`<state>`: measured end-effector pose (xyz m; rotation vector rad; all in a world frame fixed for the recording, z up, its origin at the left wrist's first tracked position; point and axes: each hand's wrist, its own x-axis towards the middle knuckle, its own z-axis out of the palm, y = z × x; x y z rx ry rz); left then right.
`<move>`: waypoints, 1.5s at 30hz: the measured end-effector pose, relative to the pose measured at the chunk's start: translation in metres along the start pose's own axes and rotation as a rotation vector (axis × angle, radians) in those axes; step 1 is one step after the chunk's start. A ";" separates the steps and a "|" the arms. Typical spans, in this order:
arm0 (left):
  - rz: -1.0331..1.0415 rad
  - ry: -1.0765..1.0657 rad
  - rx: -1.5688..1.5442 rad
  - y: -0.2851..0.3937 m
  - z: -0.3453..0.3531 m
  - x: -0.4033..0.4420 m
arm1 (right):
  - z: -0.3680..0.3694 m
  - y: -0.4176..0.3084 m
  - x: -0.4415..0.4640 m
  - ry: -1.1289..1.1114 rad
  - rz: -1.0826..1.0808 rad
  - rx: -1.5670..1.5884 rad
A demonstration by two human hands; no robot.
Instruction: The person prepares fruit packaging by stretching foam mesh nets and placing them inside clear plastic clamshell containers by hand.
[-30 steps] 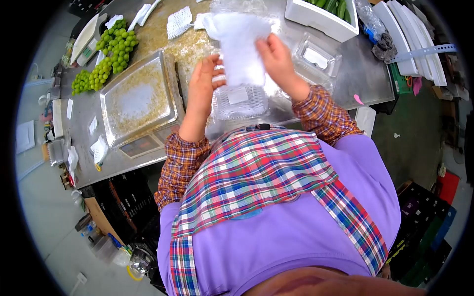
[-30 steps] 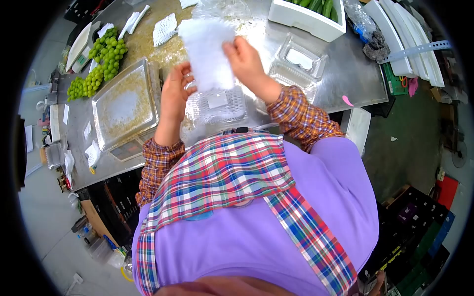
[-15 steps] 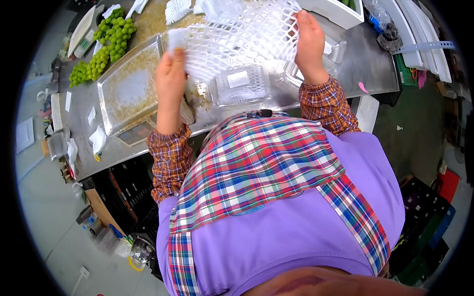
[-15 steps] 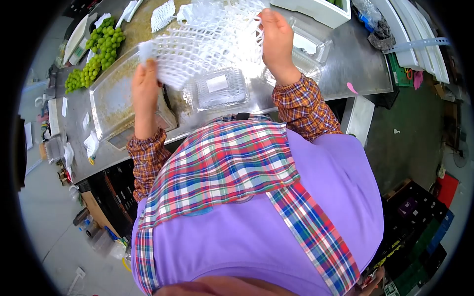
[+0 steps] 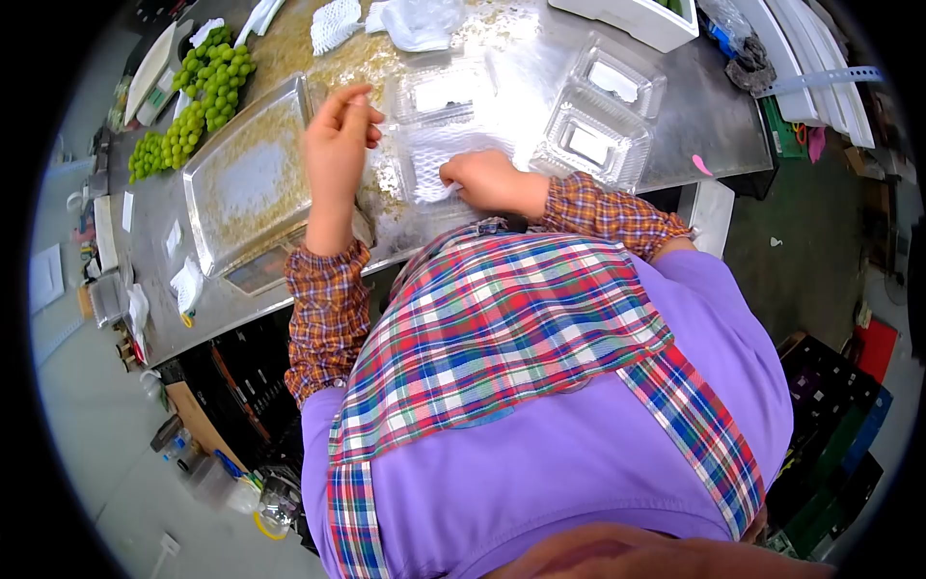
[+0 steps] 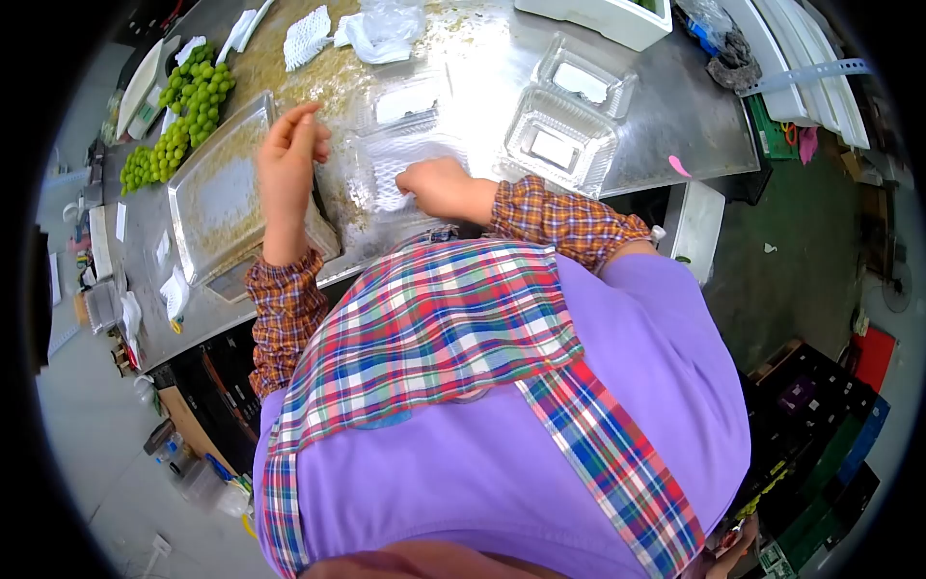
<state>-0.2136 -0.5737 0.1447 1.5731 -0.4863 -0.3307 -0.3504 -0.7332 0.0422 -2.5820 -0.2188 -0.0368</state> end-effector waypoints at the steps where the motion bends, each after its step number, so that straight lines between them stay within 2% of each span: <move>1: 0.028 -0.083 0.056 -0.002 0.006 -0.008 | -0.001 0.004 0.006 -0.052 0.004 0.026; 4: 0.144 -0.358 0.262 -0.009 0.031 -0.026 | -0.010 0.010 0.017 -0.224 0.021 0.081; 6: 0.212 -0.544 0.379 -0.035 0.046 -0.026 | -0.010 0.011 0.012 -0.230 -0.034 0.162; 7: 0.235 -0.589 0.489 -0.040 0.051 -0.022 | -0.011 0.015 0.009 -0.230 -0.058 0.197; 9: 0.226 -0.595 0.519 -0.081 0.054 -0.009 | -0.017 0.016 0.000 -0.329 -0.188 0.226; 11: 0.206 -0.658 0.629 -0.091 0.054 -0.011 | -0.035 0.007 -0.026 -0.101 -0.286 0.291; 12: 0.192 -0.686 0.688 -0.092 0.054 -0.015 | -0.056 -0.002 -0.041 0.041 -0.200 0.309; 13: 0.266 -0.672 0.759 -0.090 0.056 -0.021 | -0.079 -0.009 -0.057 0.184 -0.115 0.326; 15: 0.408 -0.634 0.900 -0.085 0.060 -0.034 | -0.105 0.004 -0.087 0.286 0.159 -0.017; 17: 0.360 -0.665 0.919 -0.083 0.062 -0.034 | -0.109 0.020 -0.112 0.173 0.352 -0.347; 20: 0.361 -0.682 0.871 -0.084 0.059 -0.027 | -0.086 0.042 -0.130 -0.003 0.306 -0.456; 24: 0.266 -0.735 0.779 -0.083 0.053 -0.017 | -0.091 0.048 -0.123 0.045 0.228 -0.341; 28: 0.150 -0.759 0.784 -0.067 0.056 -0.014 | -0.098 0.055 -0.120 -0.036 0.252 -0.295; 31: 0.150 -0.700 0.754 -0.066 0.052 -0.012 | -0.107 0.055 -0.117 -0.063 0.245 -0.263; 36: 0.195 -0.460 0.694 -0.049 0.058 -0.013 | -0.103 0.056 -0.121 -0.052 0.201 -0.260; 40: 0.177 -0.397 0.548 -0.035 0.083 -0.001 | -0.111 0.060 -0.127 0.169 0.234 -0.153; 43: 0.207 -0.474 0.493 -0.033 0.110 0.021 | -0.142 0.091 -0.130 0.711 0.428 -0.108; 45: 0.140 -0.511 0.481 -0.037 0.130 0.041 | -0.158 0.143 -0.139 0.922 0.606 -0.039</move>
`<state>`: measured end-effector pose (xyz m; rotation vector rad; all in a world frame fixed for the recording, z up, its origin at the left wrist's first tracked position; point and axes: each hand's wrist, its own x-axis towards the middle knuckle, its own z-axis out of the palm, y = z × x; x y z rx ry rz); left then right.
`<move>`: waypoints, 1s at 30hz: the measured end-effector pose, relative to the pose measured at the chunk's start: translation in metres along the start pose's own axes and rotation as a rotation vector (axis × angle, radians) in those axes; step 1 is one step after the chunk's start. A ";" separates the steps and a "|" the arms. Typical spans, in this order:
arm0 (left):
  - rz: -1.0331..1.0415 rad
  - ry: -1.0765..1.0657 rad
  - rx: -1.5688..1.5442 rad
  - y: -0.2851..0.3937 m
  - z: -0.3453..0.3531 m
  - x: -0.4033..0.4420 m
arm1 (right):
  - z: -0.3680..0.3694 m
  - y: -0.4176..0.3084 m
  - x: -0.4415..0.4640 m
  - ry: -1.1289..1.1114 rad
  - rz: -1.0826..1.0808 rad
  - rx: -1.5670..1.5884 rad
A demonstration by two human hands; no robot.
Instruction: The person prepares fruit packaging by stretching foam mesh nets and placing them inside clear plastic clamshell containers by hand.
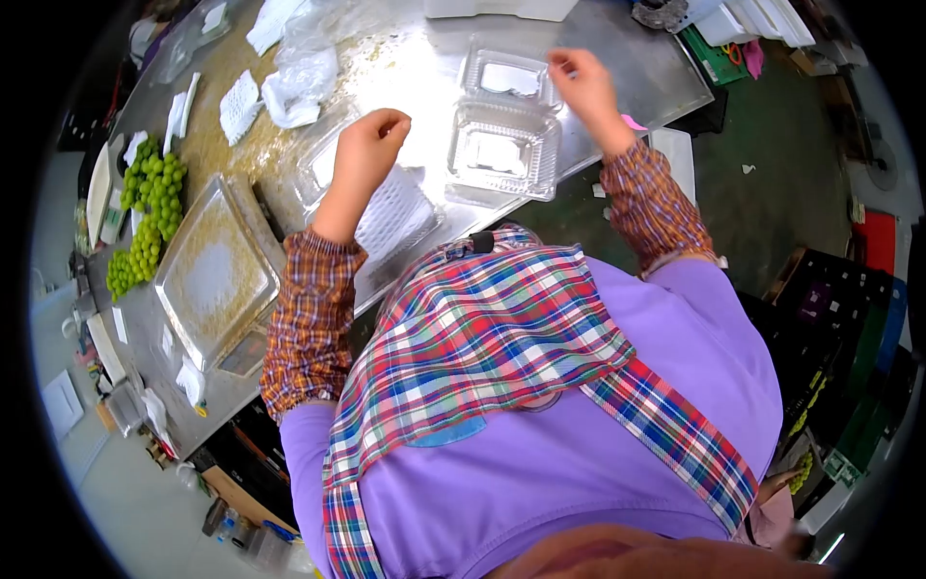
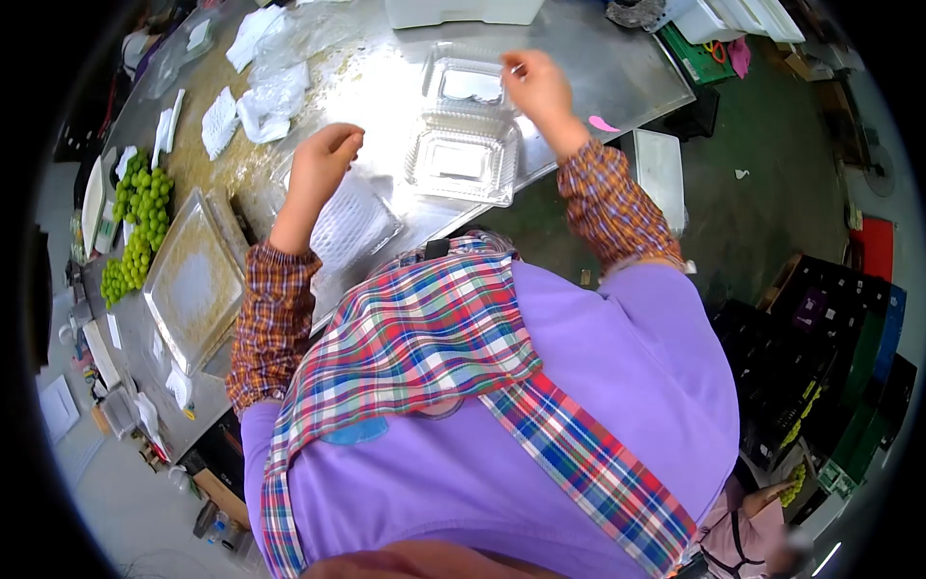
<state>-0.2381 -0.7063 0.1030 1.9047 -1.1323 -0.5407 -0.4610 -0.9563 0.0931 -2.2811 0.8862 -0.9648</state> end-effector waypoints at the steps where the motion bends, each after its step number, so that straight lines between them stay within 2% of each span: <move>1: -0.038 -0.027 -0.032 0.004 0.007 0.014 | 0.003 0.028 0.014 0.062 0.012 -0.104; 3: -0.111 -0.088 -0.111 0.011 0.020 0.036 | 0.015 0.080 0.031 0.186 0.033 -0.313; 6: -0.174 -0.163 -0.314 0.026 0.045 0.048 | 0.031 0.108 0.044 -0.153 0.281 -0.079; 7: -0.227 -0.204 -0.428 0.033 0.038 0.038 | 0.031 0.086 0.038 -0.250 0.300 -0.134; 10: -0.465 -0.303 -0.769 0.058 0.042 0.030 | 0.024 0.056 0.027 -0.084 0.332 0.253; 11: -0.488 -0.340 -0.907 0.065 0.042 0.028 | 0.017 0.036 0.021 0.055 0.306 0.258; 14: -0.495 -0.347 -1.090 0.096 0.046 0.023 | -0.018 -0.026 -0.004 0.314 0.025 0.375; 17: -0.432 -0.336 -1.085 0.139 0.053 0.019 | -0.058 -0.054 -0.010 0.441 -0.230 0.166; 23: -0.335 -0.283 -1.194 0.168 0.051 0.013 | -0.077 -0.066 -0.017 0.392 -0.640 0.148; 30: -0.370 -0.268 -1.200 0.161 0.040 -0.003 | -0.068 -0.078 -0.033 0.321 -0.785 0.190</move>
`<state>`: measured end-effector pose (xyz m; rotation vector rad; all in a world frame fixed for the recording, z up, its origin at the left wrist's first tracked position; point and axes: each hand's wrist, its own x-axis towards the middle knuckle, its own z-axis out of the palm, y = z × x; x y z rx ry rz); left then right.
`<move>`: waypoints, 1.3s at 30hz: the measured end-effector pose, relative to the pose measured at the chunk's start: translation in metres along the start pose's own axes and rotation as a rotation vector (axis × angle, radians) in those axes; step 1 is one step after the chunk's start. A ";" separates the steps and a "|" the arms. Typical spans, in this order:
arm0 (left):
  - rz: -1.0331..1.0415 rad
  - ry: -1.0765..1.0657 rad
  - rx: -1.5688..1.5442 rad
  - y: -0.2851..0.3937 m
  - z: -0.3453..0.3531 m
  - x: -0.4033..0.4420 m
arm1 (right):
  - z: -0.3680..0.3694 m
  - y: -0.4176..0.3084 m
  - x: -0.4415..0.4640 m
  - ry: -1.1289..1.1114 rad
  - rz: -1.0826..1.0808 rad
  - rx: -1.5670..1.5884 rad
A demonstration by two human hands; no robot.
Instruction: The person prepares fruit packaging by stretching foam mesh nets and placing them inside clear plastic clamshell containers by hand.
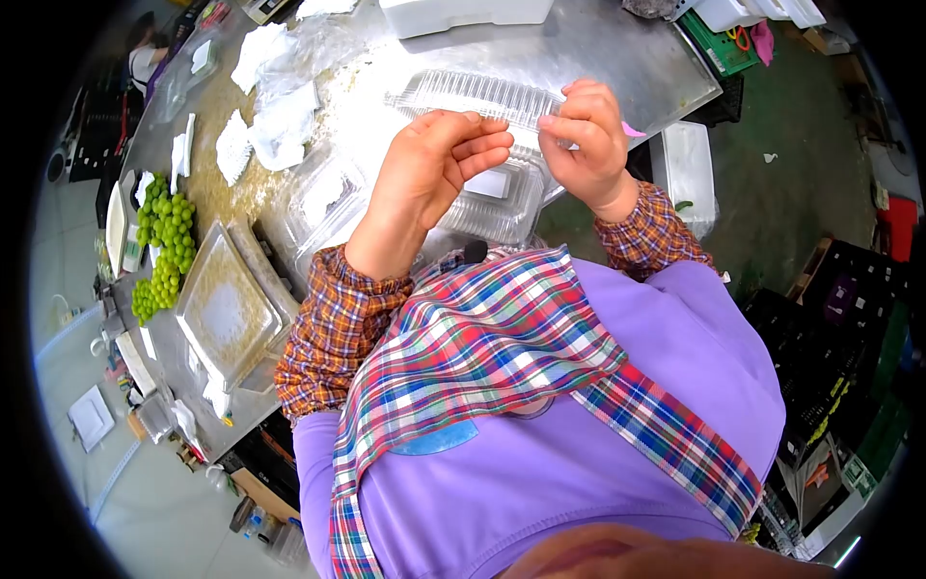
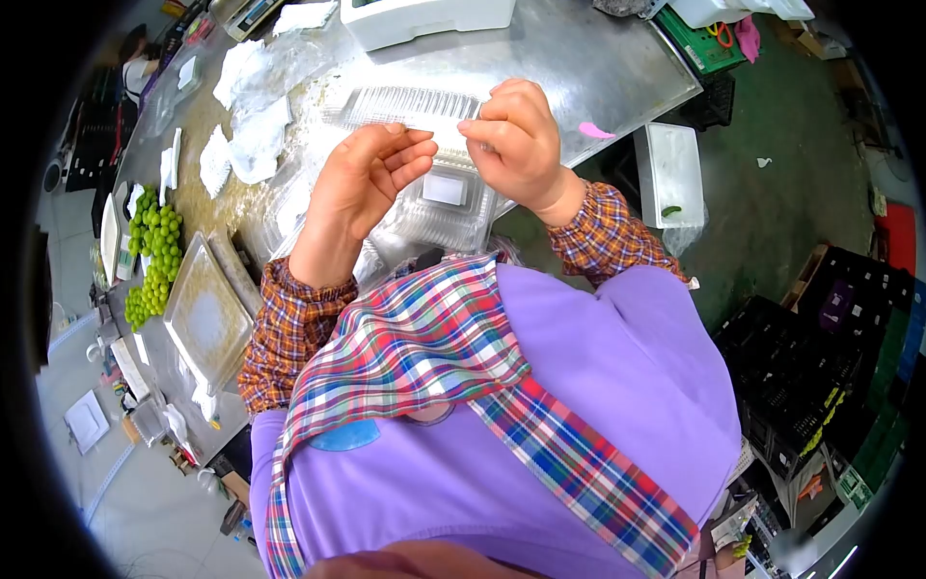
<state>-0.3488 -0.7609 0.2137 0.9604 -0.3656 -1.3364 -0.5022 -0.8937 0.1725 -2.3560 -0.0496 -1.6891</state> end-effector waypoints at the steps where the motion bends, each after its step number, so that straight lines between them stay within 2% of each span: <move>1: 0.003 0.000 -0.006 -0.001 0.003 0.000 | -0.004 0.001 0.001 -0.007 -0.005 0.005; 9: -0.031 0.028 -0.029 -0.010 0.002 -0.002 | -0.007 -0.002 -0.006 -0.041 -0.060 0.011; 12: -0.038 0.025 -0.016 -0.015 0.000 -0.003 | -0.013 -0.007 -0.009 -0.139 -0.048 0.034; 21: -0.066 0.089 0.076 -0.025 -0.019 -0.009 | 0.001 -0.018 -0.020 -0.133 -0.033 0.046; 24: -0.068 0.061 0.101 -0.025 -0.019 -0.006 | -0.016 -0.025 -0.009 -0.285 0.114 0.133; 30: -0.027 0.089 0.093 -0.029 -0.013 -0.004 | -0.016 -0.029 0.014 -0.327 0.368 -0.005; 33: -0.021 0.111 0.084 -0.031 -0.013 -0.005 | -0.016 -0.027 0.022 -0.419 0.408 0.005; 39: -0.033 0.047 0.119 -0.037 -0.014 -0.001 | -0.008 -0.023 0.038 -0.755 0.455 0.143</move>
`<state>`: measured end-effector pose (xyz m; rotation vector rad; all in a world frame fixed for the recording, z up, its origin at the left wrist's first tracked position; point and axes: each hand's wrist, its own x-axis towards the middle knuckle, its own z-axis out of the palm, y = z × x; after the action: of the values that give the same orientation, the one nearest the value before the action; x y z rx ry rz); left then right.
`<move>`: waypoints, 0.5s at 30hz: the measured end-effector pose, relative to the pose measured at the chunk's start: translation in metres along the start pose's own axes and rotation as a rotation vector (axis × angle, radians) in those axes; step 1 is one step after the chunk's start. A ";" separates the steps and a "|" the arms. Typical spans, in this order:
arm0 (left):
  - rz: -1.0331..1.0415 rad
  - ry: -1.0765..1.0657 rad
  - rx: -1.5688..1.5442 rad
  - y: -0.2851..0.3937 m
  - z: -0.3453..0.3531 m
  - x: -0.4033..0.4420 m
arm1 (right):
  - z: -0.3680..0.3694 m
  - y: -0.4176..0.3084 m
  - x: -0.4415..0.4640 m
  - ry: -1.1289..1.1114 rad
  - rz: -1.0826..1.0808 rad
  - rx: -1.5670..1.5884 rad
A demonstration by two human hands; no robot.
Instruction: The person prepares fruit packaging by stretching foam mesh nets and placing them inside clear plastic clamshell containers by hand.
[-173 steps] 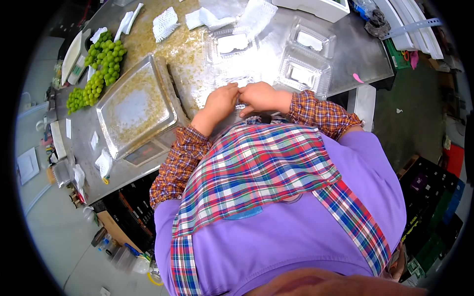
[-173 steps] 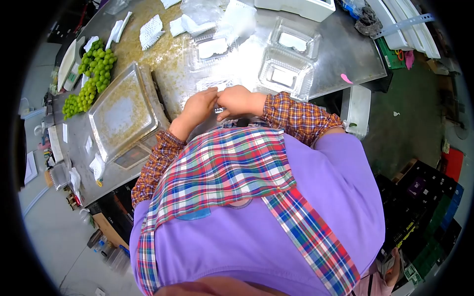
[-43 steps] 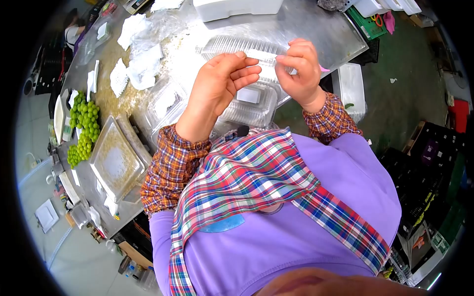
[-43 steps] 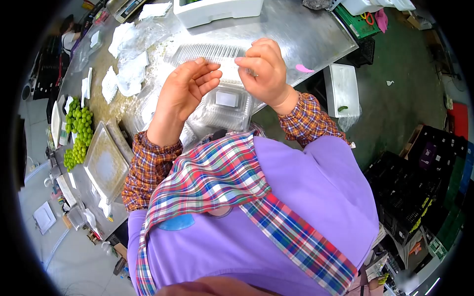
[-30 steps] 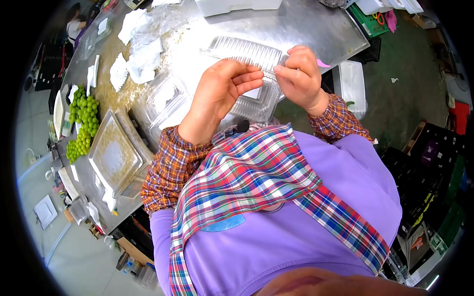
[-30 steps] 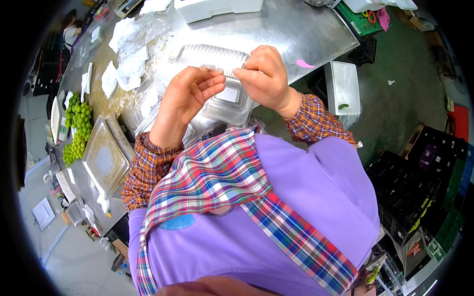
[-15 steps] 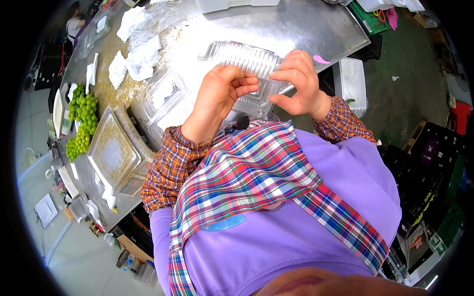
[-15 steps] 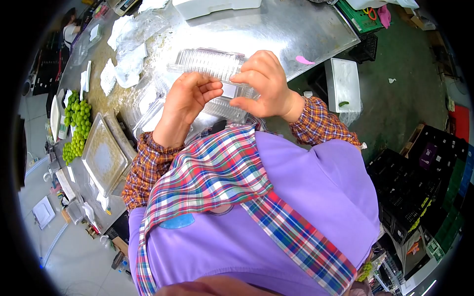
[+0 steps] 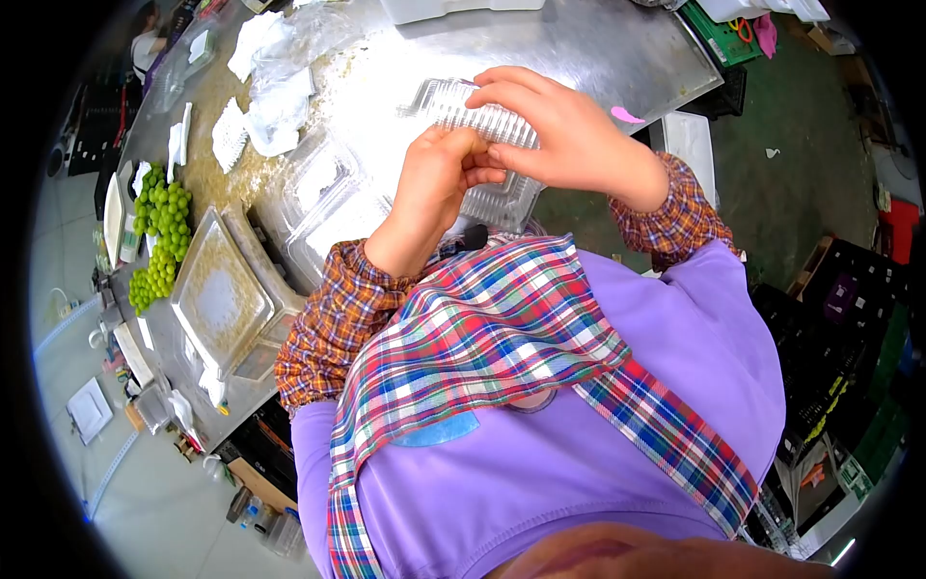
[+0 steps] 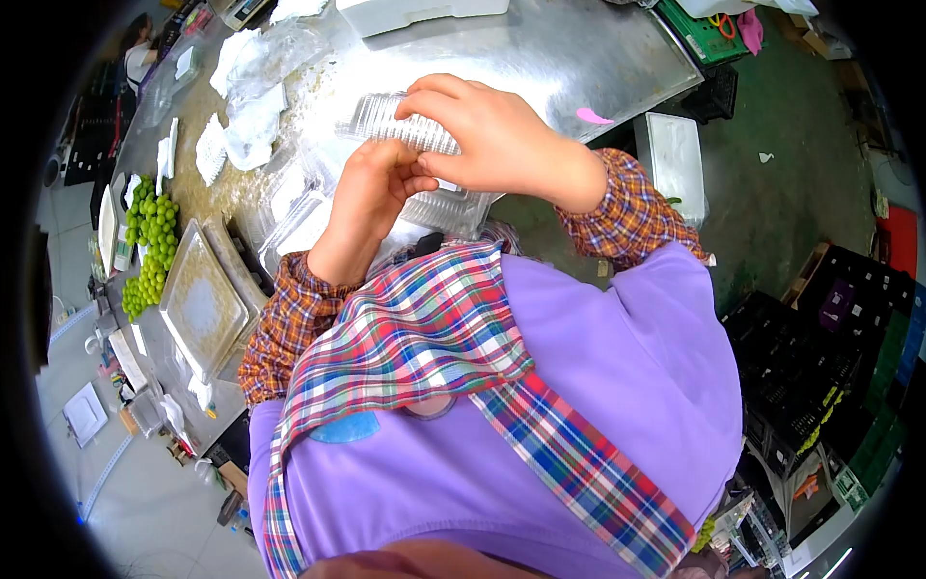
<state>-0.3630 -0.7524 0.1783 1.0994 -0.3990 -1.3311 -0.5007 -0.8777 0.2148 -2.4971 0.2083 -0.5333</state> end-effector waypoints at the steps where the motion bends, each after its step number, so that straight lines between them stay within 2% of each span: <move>1: 0.001 -0.031 -0.003 0.003 -0.016 -0.008 | 0.009 -0.009 0.008 -0.030 -0.015 0.001; 6: -0.030 0.037 0.101 0.004 -0.004 -0.006 | -0.005 0.003 0.016 -0.112 -0.062 0.023; 9: -0.027 0.067 0.169 0.001 -0.001 -0.009 | 0.005 -0.010 0.023 -0.040 0.061 -0.188; 12: -0.024 0.048 0.120 -0.002 -0.002 -0.011 | -0.018 0.048 0.041 0.090 0.125 -0.408; 13: -0.023 0.032 0.081 -0.001 -0.005 -0.012 | -0.029 0.080 0.047 0.025 0.160 -0.338; 14: 0.006 -0.014 0.036 0.003 -0.008 -0.014 | -0.040 0.093 0.050 0.003 0.097 -0.528; 15: -0.016 -0.010 -0.019 0.010 -0.010 -0.016 | -0.048 0.096 0.053 -0.081 0.091 -0.505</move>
<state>-0.3536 -0.7354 0.1872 1.0821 -0.3849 -1.3523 -0.4756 -0.9950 0.2147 -2.9706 0.4727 -0.3741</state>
